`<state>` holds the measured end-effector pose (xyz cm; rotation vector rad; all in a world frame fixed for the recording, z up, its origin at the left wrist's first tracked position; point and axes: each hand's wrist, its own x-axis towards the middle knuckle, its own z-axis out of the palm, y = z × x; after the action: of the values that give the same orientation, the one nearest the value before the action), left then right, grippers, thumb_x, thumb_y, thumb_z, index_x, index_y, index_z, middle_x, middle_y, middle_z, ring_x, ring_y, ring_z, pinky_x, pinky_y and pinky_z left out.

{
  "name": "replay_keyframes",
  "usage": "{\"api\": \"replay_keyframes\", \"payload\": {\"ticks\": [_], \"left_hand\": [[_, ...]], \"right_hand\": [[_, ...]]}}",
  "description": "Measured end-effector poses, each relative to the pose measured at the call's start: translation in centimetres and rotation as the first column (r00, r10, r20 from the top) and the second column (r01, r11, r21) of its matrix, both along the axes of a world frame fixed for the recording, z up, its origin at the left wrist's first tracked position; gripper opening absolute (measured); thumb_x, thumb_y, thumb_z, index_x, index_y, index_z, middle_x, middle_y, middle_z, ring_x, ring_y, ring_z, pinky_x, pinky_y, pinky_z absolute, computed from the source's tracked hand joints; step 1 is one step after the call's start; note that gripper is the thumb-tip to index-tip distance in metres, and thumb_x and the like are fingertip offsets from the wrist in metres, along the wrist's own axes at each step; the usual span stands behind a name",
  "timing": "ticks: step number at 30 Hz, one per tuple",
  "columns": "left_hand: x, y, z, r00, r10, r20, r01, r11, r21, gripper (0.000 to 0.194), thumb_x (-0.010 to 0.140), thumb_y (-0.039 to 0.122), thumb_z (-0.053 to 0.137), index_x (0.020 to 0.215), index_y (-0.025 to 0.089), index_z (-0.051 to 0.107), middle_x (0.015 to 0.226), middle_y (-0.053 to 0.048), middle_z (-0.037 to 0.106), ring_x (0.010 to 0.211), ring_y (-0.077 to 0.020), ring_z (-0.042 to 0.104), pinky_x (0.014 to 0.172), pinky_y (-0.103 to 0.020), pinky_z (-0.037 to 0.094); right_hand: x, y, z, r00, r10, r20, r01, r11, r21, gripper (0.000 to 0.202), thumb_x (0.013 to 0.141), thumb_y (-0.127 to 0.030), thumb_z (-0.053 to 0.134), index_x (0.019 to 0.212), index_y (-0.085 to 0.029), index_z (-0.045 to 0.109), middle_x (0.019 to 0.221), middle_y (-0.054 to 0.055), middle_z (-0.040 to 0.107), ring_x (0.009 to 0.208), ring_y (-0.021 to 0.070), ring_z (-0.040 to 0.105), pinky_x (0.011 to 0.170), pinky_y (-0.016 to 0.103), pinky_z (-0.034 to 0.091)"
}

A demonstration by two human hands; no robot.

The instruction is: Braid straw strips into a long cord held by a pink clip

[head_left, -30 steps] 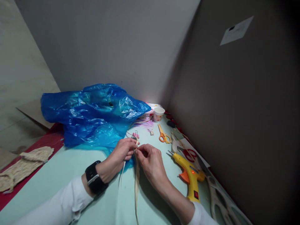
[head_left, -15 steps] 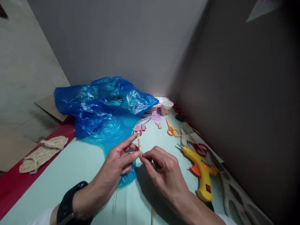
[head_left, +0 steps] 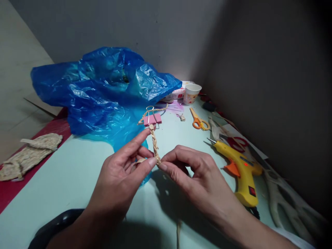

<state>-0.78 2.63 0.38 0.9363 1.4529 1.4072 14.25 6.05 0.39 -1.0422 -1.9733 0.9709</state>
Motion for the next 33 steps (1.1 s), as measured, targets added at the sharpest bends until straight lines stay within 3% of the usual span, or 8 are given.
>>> {"api": "replay_keyframes", "payload": {"ticks": [10,15,19,24,28,33], "left_hand": [[0.7,-0.1,0.9,0.998,0.057,-0.026,-0.057,0.998,0.008,0.053,0.062,0.015,0.077,0.112,0.031,0.07,0.071,0.005,0.063,0.058,-0.0071,0.056,0.056,-0.012,0.049],[0.8,-0.2,0.9,0.998,0.067,0.013,-0.067,0.998,0.011,0.056,0.06,0.013,0.077,0.113,0.028,0.069,0.068,0.004,0.064,0.06,-0.009,0.061,0.058,-0.013,0.051],[0.8,-0.2,0.7,0.996,0.078,0.039,-0.077,0.997,-0.006,0.056,0.058,0.014,0.078,0.112,0.028,0.07,0.071,0.003,0.065,0.061,-0.0097,0.06,0.055,-0.014,0.051],[0.5,0.1,0.6,0.994,0.092,0.064,-0.086,0.991,-0.1,0.051,0.058,0.022,0.08,0.107,0.029,0.072,0.088,0.001,0.07,0.059,-0.0069,0.058,0.053,-0.013,0.049],[0.3,0.4,0.8,0.982,0.117,0.147,-0.09,0.98,-0.179,0.043,0.062,0.025,0.078,0.105,0.025,0.073,0.081,-0.001,0.07,0.062,-0.0115,0.063,0.052,-0.017,0.05],[0.4,0.6,0.9,0.974,0.164,0.155,-0.137,0.976,-0.166,0.037,0.059,0.02,0.08,0.096,0.022,0.075,0.074,0.001,0.07,0.07,-0.012,0.066,0.059,-0.015,0.05]], "right_hand": [[-0.2,0.1,1.2,0.999,-0.032,0.007,0.032,0.967,-0.255,0.017,0.081,-0.022,0.062,0.066,-0.017,0.066,0.058,-0.003,0.059,0.052,0.008,0.046,0.046,0.017,0.034],[-0.3,0.1,1.6,1.0,-0.014,0.013,0.017,0.952,-0.306,0.018,0.081,-0.02,0.061,0.064,-0.017,0.066,0.053,-0.003,0.056,0.048,0.0075,0.043,0.042,0.016,0.032],[-0.2,0.0,1.5,0.999,-0.03,0.016,0.033,0.967,-0.253,0.017,0.079,-0.016,0.062,0.062,-0.018,0.065,0.052,-0.004,0.053,0.047,0.0065,0.042,0.041,0.015,0.03],[-0.3,-0.3,0.7,0.999,-0.038,0.016,0.039,0.998,-0.053,0.018,0.077,-0.012,0.061,0.06,-0.018,0.061,0.055,-0.004,0.054,0.049,0.0058,0.044,0.046,0.016,0.033],[-0.5,-0.4,0.2,0.999,-0.03,0.026,0.029,0.999,0.019,0.019,0.074,-0.007,0.059,0.058,-0.017,0.057,0.055,-0.004,0.053,0.049,0.0048,0.044,0.047,0.015,0.033],[-0.7,-0.6,-0.2,0.999,-0.014,0.035,0.013,0.999,0.036,0.019,0.074,-0.006,0.058,0.058,-0.016,0.056,0.056,-0.004,0.053,0.05,0.0045,0.045,0.047,0.015,0.032]]}}
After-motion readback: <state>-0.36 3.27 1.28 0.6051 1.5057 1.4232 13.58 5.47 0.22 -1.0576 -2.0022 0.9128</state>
